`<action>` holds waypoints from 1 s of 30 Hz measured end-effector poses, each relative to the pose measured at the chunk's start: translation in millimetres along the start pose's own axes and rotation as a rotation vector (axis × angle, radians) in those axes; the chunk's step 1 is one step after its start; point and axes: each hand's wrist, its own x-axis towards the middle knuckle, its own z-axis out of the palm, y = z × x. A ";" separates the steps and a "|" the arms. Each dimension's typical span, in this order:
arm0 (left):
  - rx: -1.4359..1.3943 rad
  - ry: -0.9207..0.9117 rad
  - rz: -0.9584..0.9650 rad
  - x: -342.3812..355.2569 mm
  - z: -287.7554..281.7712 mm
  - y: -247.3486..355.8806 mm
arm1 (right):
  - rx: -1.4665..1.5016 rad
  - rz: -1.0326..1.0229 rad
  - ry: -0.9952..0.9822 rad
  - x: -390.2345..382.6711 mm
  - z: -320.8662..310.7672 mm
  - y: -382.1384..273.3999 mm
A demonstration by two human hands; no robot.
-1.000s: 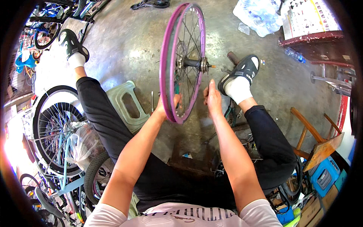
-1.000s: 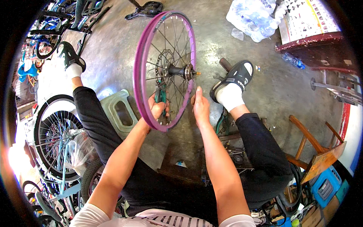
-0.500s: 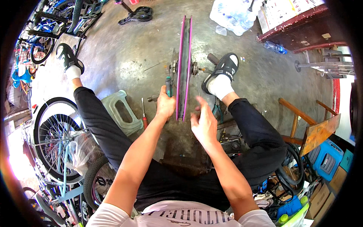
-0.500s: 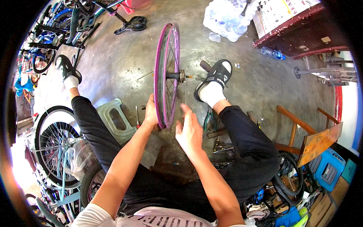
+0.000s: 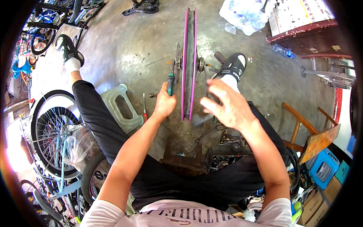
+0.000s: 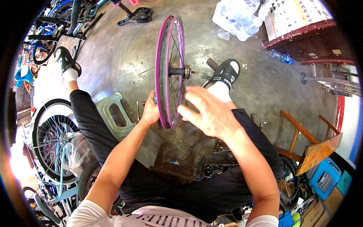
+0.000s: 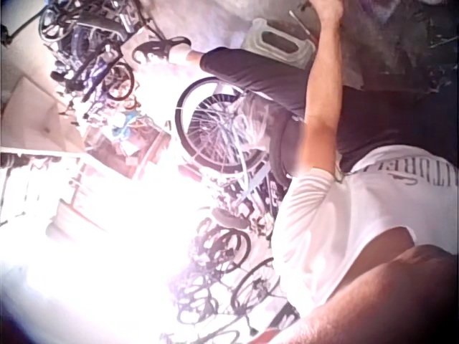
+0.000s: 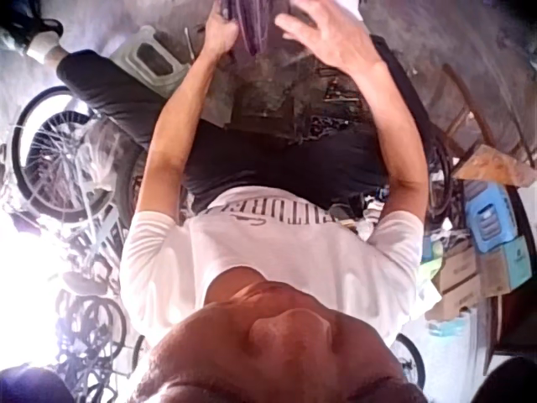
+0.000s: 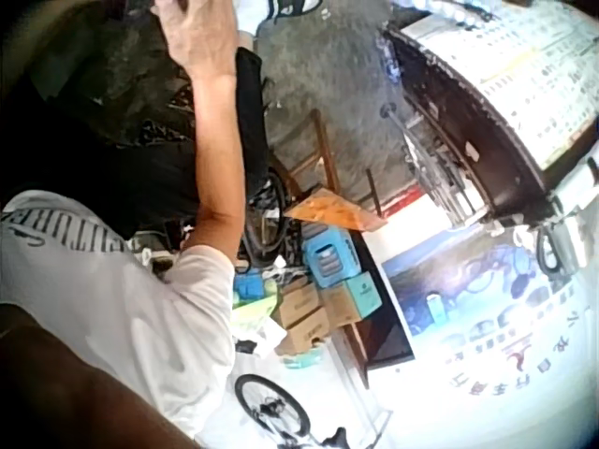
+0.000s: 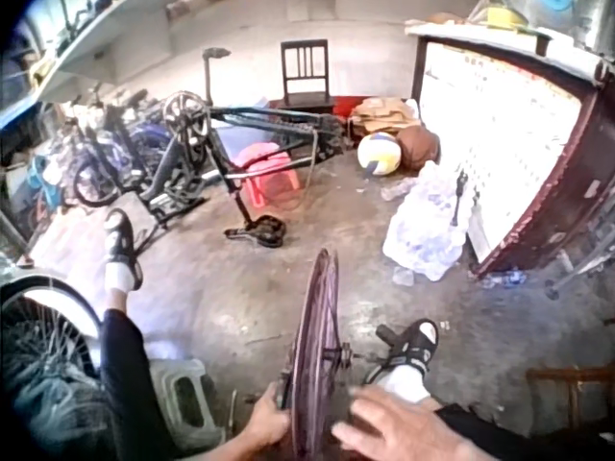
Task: The person repairs a bicycle wheel by using a hammer to tap a metal rod into the hub, then uses pliers and a wrench to tighten or adjust the axle components.
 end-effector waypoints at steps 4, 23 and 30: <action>-0.070 -0.040 -0.134 2.6 1.1 -10.3 | 0.127 0.053 0.112 24.0 -0.9 39.8; -0.350 -0.131 -0.129 4.3 -14.7 -15.2 | 0.855 1.207 0.356 55.7 150.4 250.5; -0.521 -0.116 -0.311 13.2 -8.5 8.4 | 1.010 1.437 0.366 7.8 220.0 245.4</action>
